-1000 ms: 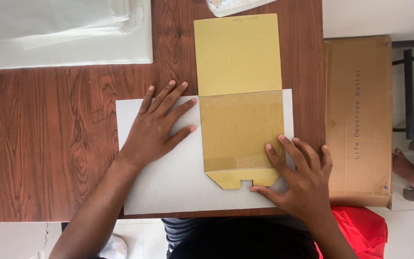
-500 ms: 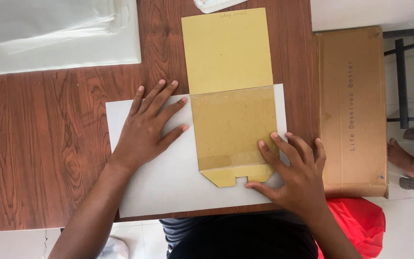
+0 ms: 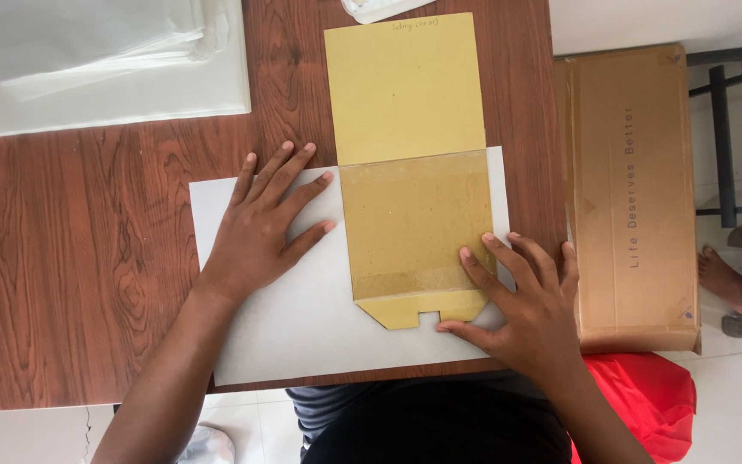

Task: Manually assembling paper bags by folding paper and applying glue with a brush.

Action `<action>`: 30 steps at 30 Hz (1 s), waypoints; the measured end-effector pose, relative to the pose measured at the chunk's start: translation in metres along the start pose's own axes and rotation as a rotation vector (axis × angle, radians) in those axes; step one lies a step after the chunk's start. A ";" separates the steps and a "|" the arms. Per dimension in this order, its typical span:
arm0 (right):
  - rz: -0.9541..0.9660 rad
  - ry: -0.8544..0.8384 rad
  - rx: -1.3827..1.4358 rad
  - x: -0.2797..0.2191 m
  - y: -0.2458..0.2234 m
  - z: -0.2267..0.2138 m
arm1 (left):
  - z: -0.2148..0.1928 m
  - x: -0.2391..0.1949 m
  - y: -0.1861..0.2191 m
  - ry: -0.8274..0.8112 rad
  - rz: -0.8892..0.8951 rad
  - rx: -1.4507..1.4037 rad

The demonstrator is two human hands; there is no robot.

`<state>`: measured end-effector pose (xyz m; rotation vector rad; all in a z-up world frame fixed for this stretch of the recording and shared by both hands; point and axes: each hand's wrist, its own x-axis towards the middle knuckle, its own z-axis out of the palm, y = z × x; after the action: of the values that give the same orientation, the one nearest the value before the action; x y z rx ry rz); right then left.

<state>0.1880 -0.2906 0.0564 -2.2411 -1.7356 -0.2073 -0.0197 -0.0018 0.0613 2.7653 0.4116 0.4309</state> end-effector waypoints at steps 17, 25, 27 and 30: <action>0.476 0.285 0.836 -0.010 0.016 -0.014 | 0.000 -0.001 0.000 -0.010 0.026 -0.002; 0.173 0.048 0.490 -0.003 0.013 -0.010 | 0.001 -0.001 0.000 -0.018 0.019 0.007; 0.143 0.029 0.382 -0.002 0.011 -0.008 | -0.001 -0.001 0.001 -0.032 0.016 0.003; 0.122 0.041 0.319 0.000 0.009 -0.009 | 0.001 -0.002 0.000 -0.032 0.016 0.005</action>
<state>0.1972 -0.2956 0.0632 -2.0828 -1.4846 0.0482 -0.0213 -0.0024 0.0595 2.7787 0.3840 0.3895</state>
